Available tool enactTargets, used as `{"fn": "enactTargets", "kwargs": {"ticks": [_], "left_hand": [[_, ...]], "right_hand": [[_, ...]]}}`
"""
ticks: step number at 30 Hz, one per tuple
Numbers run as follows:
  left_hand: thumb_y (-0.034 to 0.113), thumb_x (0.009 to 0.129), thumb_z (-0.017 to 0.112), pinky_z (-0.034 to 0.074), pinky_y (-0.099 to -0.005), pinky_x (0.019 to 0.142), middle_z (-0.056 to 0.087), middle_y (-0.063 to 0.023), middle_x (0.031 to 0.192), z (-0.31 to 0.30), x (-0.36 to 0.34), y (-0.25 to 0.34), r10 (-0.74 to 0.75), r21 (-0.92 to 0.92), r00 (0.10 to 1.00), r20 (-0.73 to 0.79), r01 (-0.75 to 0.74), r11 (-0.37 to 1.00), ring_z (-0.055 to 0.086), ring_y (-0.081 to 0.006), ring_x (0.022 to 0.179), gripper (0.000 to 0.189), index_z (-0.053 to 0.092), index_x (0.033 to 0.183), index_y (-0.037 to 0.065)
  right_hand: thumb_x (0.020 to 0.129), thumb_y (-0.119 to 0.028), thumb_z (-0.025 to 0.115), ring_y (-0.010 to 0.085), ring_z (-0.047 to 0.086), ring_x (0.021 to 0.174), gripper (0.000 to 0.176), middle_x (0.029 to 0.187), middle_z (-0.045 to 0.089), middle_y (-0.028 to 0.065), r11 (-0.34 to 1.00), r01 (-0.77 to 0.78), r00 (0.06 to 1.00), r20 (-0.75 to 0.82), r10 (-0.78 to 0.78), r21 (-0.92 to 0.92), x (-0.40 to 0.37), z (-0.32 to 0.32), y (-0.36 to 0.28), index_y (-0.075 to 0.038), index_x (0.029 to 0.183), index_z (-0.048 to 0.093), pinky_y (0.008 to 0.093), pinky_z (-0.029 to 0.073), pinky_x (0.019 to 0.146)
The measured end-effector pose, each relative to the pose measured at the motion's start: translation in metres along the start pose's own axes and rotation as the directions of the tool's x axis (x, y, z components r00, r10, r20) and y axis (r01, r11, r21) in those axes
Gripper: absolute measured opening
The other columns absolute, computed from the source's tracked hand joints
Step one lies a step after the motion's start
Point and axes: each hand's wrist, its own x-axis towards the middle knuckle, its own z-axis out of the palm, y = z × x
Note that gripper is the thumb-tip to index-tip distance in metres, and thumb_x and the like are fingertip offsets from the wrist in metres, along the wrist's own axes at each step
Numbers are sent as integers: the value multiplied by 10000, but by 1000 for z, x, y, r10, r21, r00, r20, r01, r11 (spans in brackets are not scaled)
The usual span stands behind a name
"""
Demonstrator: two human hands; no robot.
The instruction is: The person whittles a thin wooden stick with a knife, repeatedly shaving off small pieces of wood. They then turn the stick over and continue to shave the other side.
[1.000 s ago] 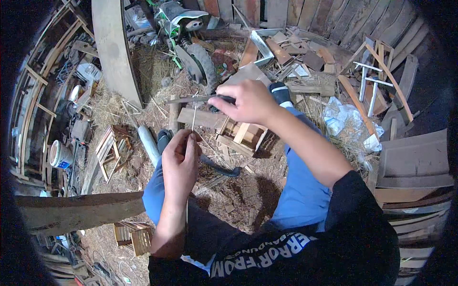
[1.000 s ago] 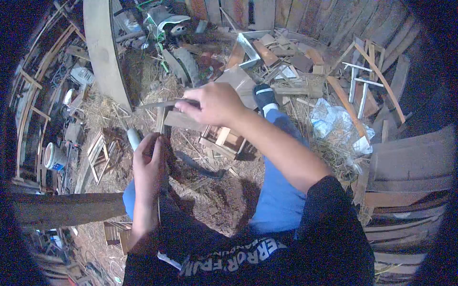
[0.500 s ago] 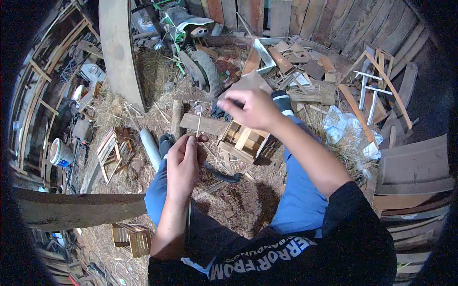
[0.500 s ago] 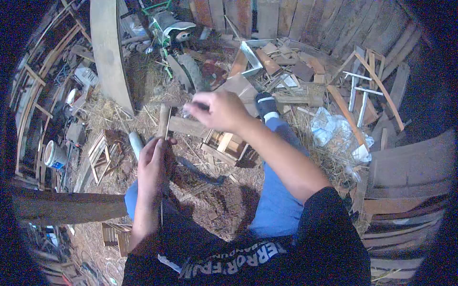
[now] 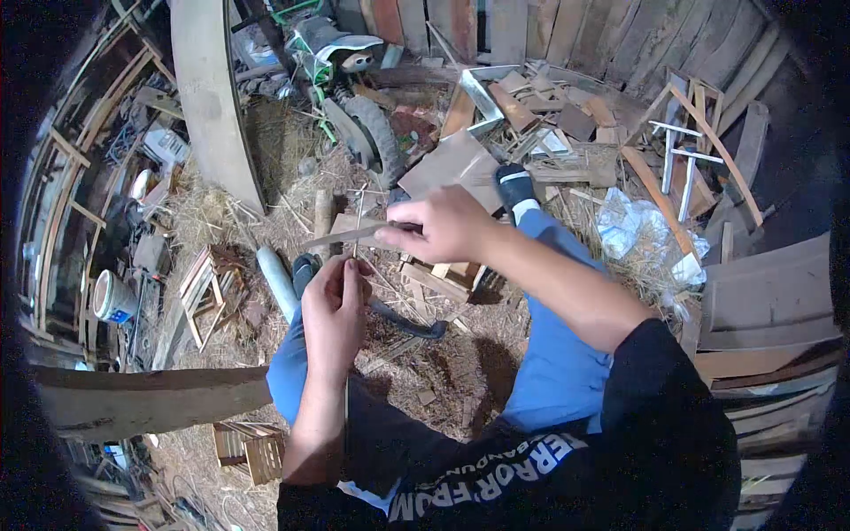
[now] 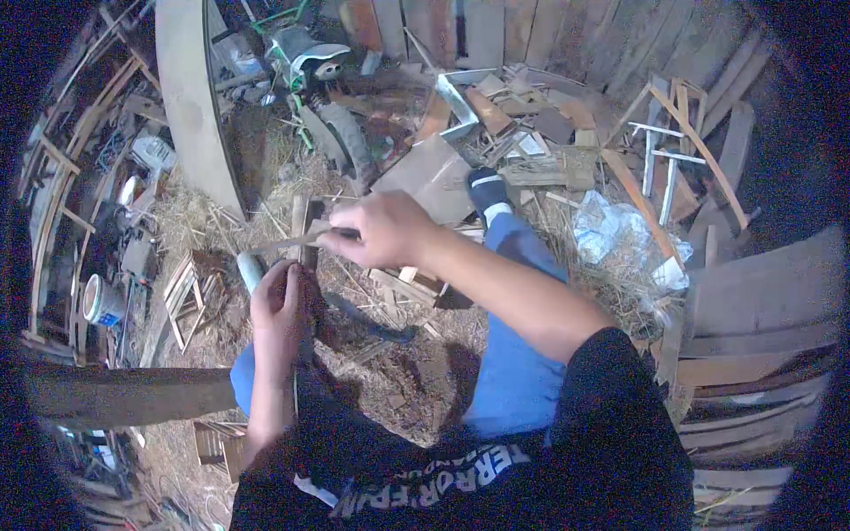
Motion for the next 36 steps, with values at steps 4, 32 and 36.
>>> {"fn": "enactTargets", "kwargs": {"ticks": [4,32,36], "left_hand": [[120,1090,520,401,-232,584,584,8,765,-4,-7,-1,35,22,999,-2,-35,999,506,-54,659,209,638,995,-23],[188,1101,514,305,-211,463,522,55,678,3,6,-3,-96,-168,991,98,112,979,418,-18,541,218,641,1019,31],[192,1106,501,287,-208,461,501,68,670,0,5,-1,-115,-174,989,96,131,976,403,-13,539,221,629,1009,40]], "right_hand": [[950,-475,680,345,648,571,347,586,619,126,924,-356,934,-98,345,-141,21,-4,27,-147,852,737,463,492,541],[1028,-367,613,202,623,674,344,714,633,91,936,-197,979,4,205,292,18,-1,10,-38,950,671,350,490,668],[989,-417,645,316,651,654,337,727,648,154,988,-110,994,-8,112,109,12,8,8,-88,949,706,419,489,618]]}}
